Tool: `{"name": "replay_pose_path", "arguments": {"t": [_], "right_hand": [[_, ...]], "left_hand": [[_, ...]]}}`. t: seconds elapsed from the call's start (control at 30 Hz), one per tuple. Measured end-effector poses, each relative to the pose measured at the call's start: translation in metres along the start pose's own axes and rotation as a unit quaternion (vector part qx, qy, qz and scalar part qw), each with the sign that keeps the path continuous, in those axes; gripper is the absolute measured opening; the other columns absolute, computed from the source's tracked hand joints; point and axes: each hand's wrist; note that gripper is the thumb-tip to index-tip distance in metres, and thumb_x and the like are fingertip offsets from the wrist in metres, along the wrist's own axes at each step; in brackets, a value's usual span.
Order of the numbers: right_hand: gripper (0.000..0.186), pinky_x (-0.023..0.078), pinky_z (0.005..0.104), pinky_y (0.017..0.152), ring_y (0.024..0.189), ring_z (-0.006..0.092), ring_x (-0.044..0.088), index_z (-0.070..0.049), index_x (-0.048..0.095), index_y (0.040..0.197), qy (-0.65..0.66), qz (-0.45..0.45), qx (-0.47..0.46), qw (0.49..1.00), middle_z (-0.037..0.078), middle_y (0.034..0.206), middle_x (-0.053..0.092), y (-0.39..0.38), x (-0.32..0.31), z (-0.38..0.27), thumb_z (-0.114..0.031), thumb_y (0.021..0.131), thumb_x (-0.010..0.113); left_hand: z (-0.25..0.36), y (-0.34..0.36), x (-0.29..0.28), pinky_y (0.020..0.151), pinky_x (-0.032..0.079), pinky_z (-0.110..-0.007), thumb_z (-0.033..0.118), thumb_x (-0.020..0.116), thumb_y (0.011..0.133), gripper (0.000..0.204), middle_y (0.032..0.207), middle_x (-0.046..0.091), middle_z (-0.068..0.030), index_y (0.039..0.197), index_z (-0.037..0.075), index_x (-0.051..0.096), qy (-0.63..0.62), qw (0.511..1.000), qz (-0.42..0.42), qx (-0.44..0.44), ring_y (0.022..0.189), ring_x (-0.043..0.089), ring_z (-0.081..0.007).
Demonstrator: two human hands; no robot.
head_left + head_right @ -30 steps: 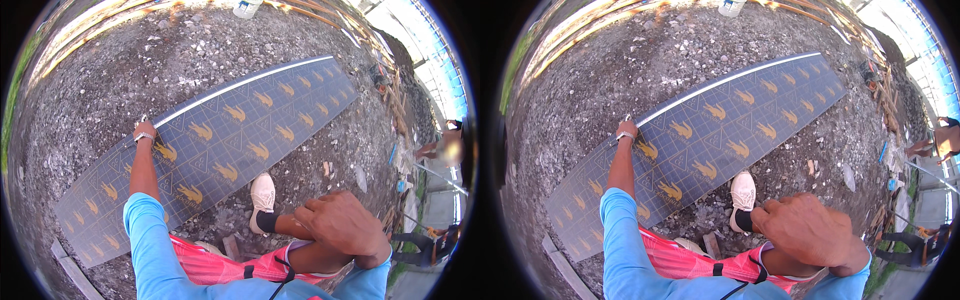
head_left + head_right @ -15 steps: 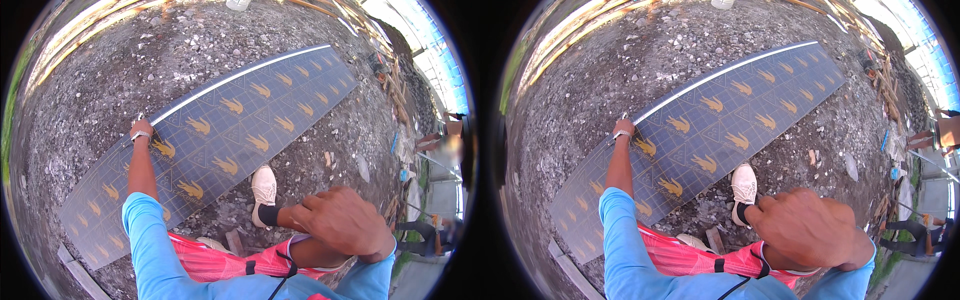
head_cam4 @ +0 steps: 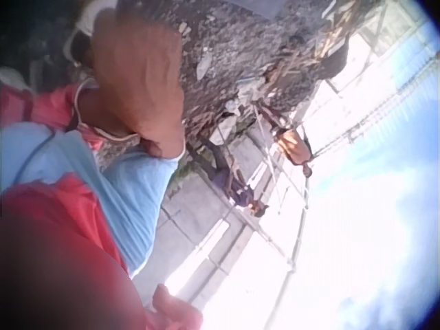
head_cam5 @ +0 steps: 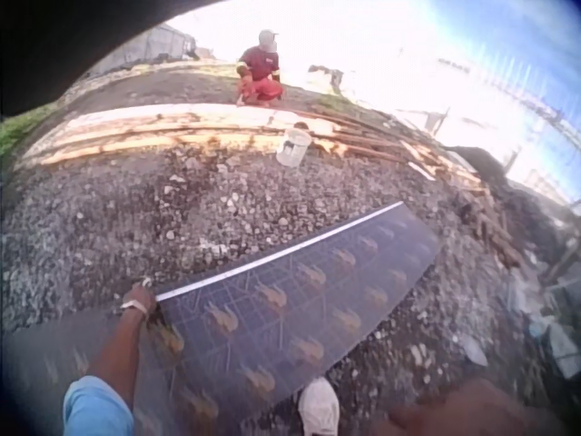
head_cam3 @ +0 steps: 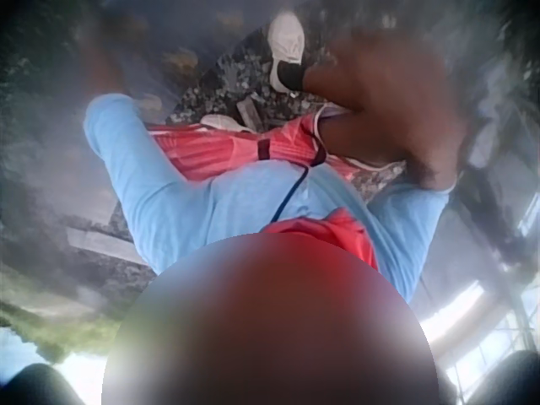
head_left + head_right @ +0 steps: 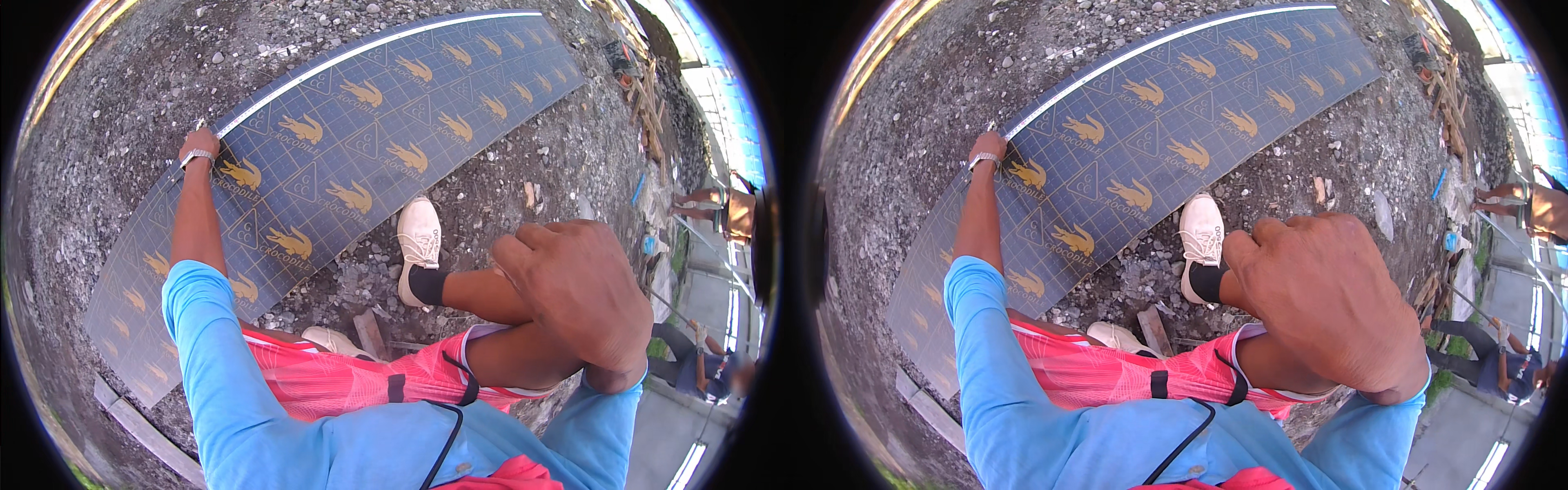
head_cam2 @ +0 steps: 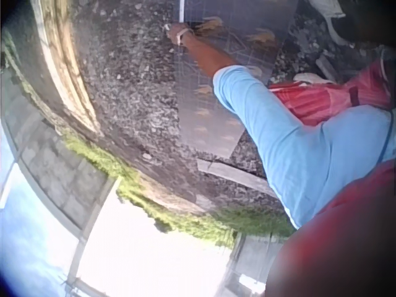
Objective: The person measures a large patterned tile with a tape measure and marks it with a pencil. They then use a straightedge to draw a line and pick up a utility knife, preparing to cut the tile.
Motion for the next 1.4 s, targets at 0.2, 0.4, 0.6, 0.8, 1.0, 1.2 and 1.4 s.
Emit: {"name": "replay_pose_path", "arguments": {"t": [0.2, 0.4, 0.6, 0.8, 1.0, 1.2, 1.4], "right_hand": [[0.018, 0.054, 0.0457, 0.066, 0.076, 0.0335, 0.071, -0.007, 0.062, 0.087, 0.003, 0.013, 0.001, 1.0, 0.011, 0.078, 0.066, -0.003, 0.005, 0.0, -0.023, 0.086, 0.069], [0.019, 0.054, 0.0454, 0.066, 0.076, 0.0347, 0.071, -0.005, 0.063, 0.09, 0.006, 0.114, -0.082, 0.99, 0.012, 0.079, 0.066, -0.016, 0.012, 0.013, -0.022, 0.085, 0.07], [0.03, 0.057, 0.0453, 0.075, 0.087, 0.0356, 0.072, 0.003, 0.062, 0.108, 0.023, 0.03, -0.115, 0.993, 0.013, 0.086, 0.068, -0.02, -0.007, 0.02, -0.01, 0.083, 0.072], [0.019, 0.058, 0.0455, 0.067, 0.083, 0.0354, 0.074, 0.001, 0.071, 0.094, 0.036, 0.096, -0.173, 0.98, 0.015, 0.083, 0.072, -0.044, -0.018, 0.016, -0.008, 0.077, 0.074], [0.01, 0.06, 0.0473, 0.06, 0.077, 0.0363, 0.077, -0.002, 0.08, 0.082, 0.025, 0.107, -0.136, 0.985, 0.017, 0.081, 0.077, -0.013, -0.005, 0.009, -0.007, 0.075, 0.075], [0.014, 0.062, 0.0487, 0.067, 0.084, 0.0359, 0.079, -0.002, 0.081, 0.087, 0.01, 0.07, -0.103, 0.992, 0.017, 0.088, 0.079, 0.002, 0.011, 0.007, -0.011, 0.082, 0.071], [0.012, 0.056, 0.0459, 0.053, 0.068, 0.0355, 0.075, -0.001, 0.073, 0.071, 0.013, 0.182, -0.137, 0.974, 0.018, 0.069, 0.071, 0.003, 0.026, 0.013, -0.012, 0.075, 0.075]], "left_hand": [[-0.02, 0.005, 0.0, 0.101, 0.055, -0.054, 0.042, 0.062, 0.101, 0.043, 0.125, 0.073, -0.0261, 0.12, 0.006, 0.075, -0.044, 0.996, -0.032, 0.075, 0.119, 0.068, -0.0458], [-0.04, -0.004, 0.007, 0.059, 0.055, -0.039, 0.042, 0.068, 0.096, 0.041, 0.067, 0.07, -0.0133, 0.081, 0.004, 0.075, -0.252, 0.96, -0.079, 0.091, 0.059, 0.069, -0.0251], [-0.027, -0.028, -0.02, 0.049, 0.058, -0.04, 0.026, 0.071, 0.099, 0.032, 0.071, 0.069, -0.0139, 0.087, -0.002, 0.074, -0.318, 0.921, -0.211, 0.075, 0.055, 0.068, -0.0232], [0.0, -0.056, -0.067, 0.047, 0.058, -0.041, 0.02, 0.067, 0.102, 0.027, 0.074, 0.07, -0.0169, 0.097, -0.006, 0.072, -0.384, 0.86, -0.323, 0.097, 0.053, 0.069, -0.0261], [0.056, -0.071, -0.093, 0.05, 0.059, -0.039, 0.025, 0.069, 0.099, 0.029, 0.071, 0.067, -0.0134, 0.087, -0.001, 0.068, -0.465, 0.814, -0.303, 0.17, 0.054, 0.067, -0.025], [0.09, -0.075, -0.066, 0.048, 0.058, -0.042, 0.018, 0.066, 0.1, 0.026, 0.076, 0.069, -0.0168, 0.092, -0.007, 0.069, -0.413, 0.827, -0.334, 0.184, 0.059, 0.069, -0.0271], [0.073, -0.069, -0.022, 0.048, 0.057, -0.043, 0.015, 0.064, 0.101, 0.025, 0.078, 0.07, -0.0185, 0.093, -0.008, 0.069, -0.423, 0.809, -0.383, 0.141, 0.058, 0.068, -0.0279]]}}
Point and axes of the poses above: each hand's wrist, its own y-axis towards the middle knuckle, its own x-axis out of the palm, z = x × y
